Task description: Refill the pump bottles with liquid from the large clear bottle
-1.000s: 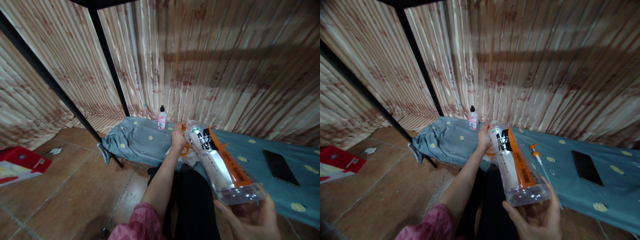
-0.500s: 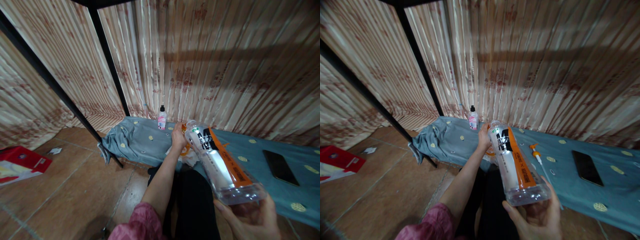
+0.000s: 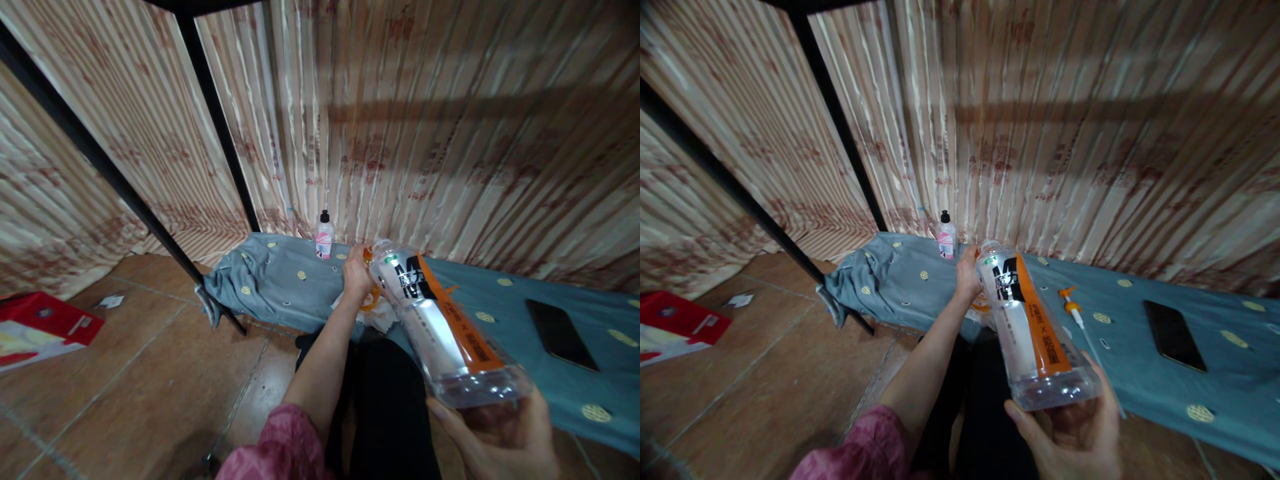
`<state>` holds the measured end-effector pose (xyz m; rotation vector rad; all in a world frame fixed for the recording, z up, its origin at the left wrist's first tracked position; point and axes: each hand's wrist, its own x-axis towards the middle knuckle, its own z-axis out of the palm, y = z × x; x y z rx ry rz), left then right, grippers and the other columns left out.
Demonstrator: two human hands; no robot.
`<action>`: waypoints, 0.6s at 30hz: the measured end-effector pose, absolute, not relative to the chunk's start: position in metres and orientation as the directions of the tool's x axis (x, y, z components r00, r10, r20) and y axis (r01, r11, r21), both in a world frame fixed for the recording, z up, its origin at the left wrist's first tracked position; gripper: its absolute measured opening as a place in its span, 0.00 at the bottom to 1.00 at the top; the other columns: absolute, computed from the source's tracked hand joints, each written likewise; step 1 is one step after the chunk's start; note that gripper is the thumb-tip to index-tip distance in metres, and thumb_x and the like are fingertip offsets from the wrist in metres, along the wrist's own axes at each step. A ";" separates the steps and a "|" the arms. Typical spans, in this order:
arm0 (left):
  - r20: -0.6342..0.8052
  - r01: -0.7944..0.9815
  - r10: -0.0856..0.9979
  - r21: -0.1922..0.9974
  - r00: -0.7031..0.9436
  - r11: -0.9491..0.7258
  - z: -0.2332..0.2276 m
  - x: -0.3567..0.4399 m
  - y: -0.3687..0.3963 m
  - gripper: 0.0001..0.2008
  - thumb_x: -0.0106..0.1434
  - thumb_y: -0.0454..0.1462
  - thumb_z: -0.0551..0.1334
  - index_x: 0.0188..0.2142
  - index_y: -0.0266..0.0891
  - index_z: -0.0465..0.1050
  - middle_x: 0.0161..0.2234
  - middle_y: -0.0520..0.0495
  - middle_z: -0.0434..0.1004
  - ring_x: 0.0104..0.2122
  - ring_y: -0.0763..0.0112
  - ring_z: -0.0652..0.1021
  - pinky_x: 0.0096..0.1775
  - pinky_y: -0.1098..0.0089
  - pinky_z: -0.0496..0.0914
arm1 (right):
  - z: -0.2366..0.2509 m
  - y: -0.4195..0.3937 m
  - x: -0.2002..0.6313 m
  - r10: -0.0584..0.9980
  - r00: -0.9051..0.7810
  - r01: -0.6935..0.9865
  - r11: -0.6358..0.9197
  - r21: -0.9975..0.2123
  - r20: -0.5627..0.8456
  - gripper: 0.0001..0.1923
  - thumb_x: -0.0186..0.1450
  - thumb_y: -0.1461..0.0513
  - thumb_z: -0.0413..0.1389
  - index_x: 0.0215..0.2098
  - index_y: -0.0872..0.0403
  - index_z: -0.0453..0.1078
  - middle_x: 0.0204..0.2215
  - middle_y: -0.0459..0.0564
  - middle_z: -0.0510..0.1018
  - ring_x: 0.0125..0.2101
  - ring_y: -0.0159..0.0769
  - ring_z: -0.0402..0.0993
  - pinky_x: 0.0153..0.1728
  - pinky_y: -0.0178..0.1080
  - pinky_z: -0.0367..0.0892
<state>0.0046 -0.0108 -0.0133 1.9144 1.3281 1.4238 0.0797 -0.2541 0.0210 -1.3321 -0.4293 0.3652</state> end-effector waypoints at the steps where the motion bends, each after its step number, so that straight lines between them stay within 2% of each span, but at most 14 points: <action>1: 0.506 0.446 0.862 0.766 0.024 -0.463 -0.013 0.005 -0.011 0.14 0.63 0.30 0.61 0.48 0.36 0.75 0.47 0.40 0.80 0.50 0.58 0.79 0.54 0.61 0.73 | 0.019 -0.254 0.080 0.496 0.861 0.006 0.216 -0.976 0.115 0.51 0.22 0.61 0.77 0.47 0.52 0.70 0.38 0.55 0.82 0.29 0.44 0.80 0.22 0.39 0.77; 6: 0.513 0.449 0.858 0.760 0.032 -0.471 -0.014 0.005 -0.010 0.15 0.62 0.29 0.62 0.48 0.37 0.75 0.46 0.41 0.80 0.49 0.58 0.79 0.53 0.62 0.73 | 0.011 -0.253 0.083 0.501 0.851 0.040 0.238 -0.970 0.158 0.52 0.24 0.62 0.77 0.49 0.52 0.70 0.42 0.55 0.81 0.31 0.44 0.81 0.23 0.38 0.78; 12: 0.529 0.432 0.848 0.758 0.030 -0.488 -0.015 0.004 -0.010 0.15 0.62 0.29 0.61 0.49 0.37 0.75 0.47 0.41 0.80 0.50 0.58 0.79 0.53 0.62 0.73 | 0.012 -0.254 0.083 0.520 0.848 -0.027 0.234 -0.972 0.102 0.53 0.23 0.63 0.77 0.50 0.52 0.71 0.41 0.55 0.81 0.32 0.44 0.81 0.25 0.38 0.78; 18: 0.529 0.442 0.848 0.754 0.033 -0.487 -0.016 0.005 -0.007 0.14 0.62 0.30 0.61 0.47 0.38 0.76 0.47 0.41 0.81 0.49 0.58 0.79 0.53 0.62 0.73 | 0.011 -0.254 0.082 0.517 0.832 0.070 0.258 -0.964 0.199 0.51 0.26 0.60 0.78 0.49 0.51 0.70 0.39 0.53 0.82 0.30 0.45 0.81 0.23 0.39 0.77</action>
